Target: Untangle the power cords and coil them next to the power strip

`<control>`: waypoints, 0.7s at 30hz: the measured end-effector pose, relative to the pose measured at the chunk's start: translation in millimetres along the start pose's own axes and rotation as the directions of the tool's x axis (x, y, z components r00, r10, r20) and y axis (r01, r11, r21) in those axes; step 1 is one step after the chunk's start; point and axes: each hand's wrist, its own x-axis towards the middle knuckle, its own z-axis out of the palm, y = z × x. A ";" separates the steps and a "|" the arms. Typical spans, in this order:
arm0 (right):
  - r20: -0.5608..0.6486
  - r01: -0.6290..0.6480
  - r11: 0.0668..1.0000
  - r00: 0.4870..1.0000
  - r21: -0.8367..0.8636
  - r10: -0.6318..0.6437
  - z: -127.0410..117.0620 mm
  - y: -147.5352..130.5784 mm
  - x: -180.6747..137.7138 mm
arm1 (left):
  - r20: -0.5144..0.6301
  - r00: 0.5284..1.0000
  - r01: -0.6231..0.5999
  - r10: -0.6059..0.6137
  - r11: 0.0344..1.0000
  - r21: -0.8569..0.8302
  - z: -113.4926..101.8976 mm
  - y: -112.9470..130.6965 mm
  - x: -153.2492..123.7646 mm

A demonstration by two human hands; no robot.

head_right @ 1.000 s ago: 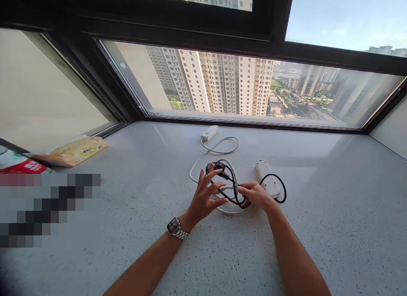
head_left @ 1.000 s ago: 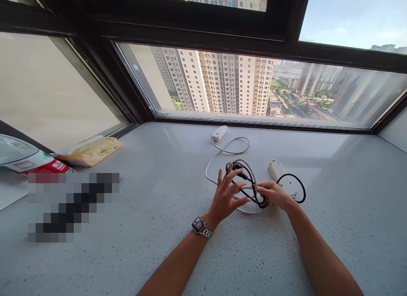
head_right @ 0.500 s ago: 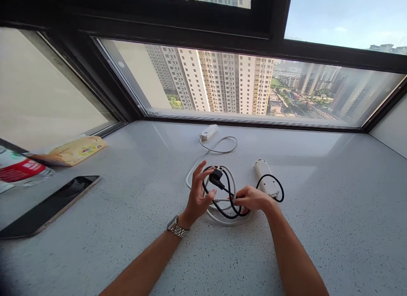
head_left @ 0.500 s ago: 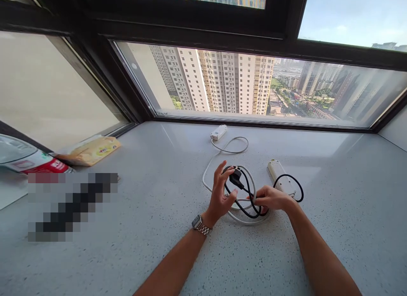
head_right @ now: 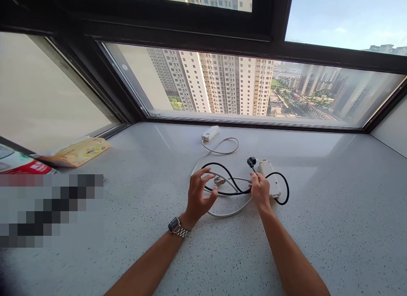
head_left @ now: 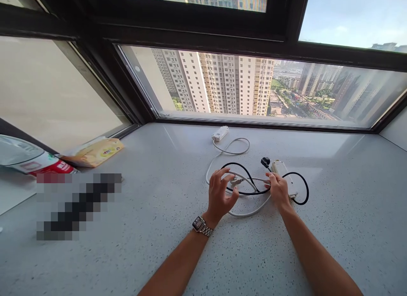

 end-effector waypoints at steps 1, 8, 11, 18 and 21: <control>-0.049 0.083 0.996 0.995 -0.014 -0.084 -1.6 -4.7 2.1 | 0.023 0.999 0.027 -0.028 0.999 0.024 0.3 0.2 -0.1; -0.040 0.439 0.896 0.899 0.075 -0.437 -14.4 -78.9 13.8 | -0.033 0.962 0.247 -0.270 0.920 -0.305 -2.0 -1.6 -1.7; -0.064 0.573 0.803 0.819 0.165 -0.571 -13.8 -111.5 16.0 | 0.114 0.902 0.420 -0.417 0.786 -0.453 -6.8 3.4 1.1; -0.367 0.816 0.565 0.565 0.120 -0.739 5.4 -186.3 19.5 | 0.301 0.828 0.558 -0.472 0.654 -0.510 -28.6 54.5 -16.3; -0.343 0.852 0.522 0.505 0.051 -0.792 9.8 -222.6 26.8 | 0.337 0.934 0.275 -0.121 0.845 -0.459 -36.2 70.7 -31.4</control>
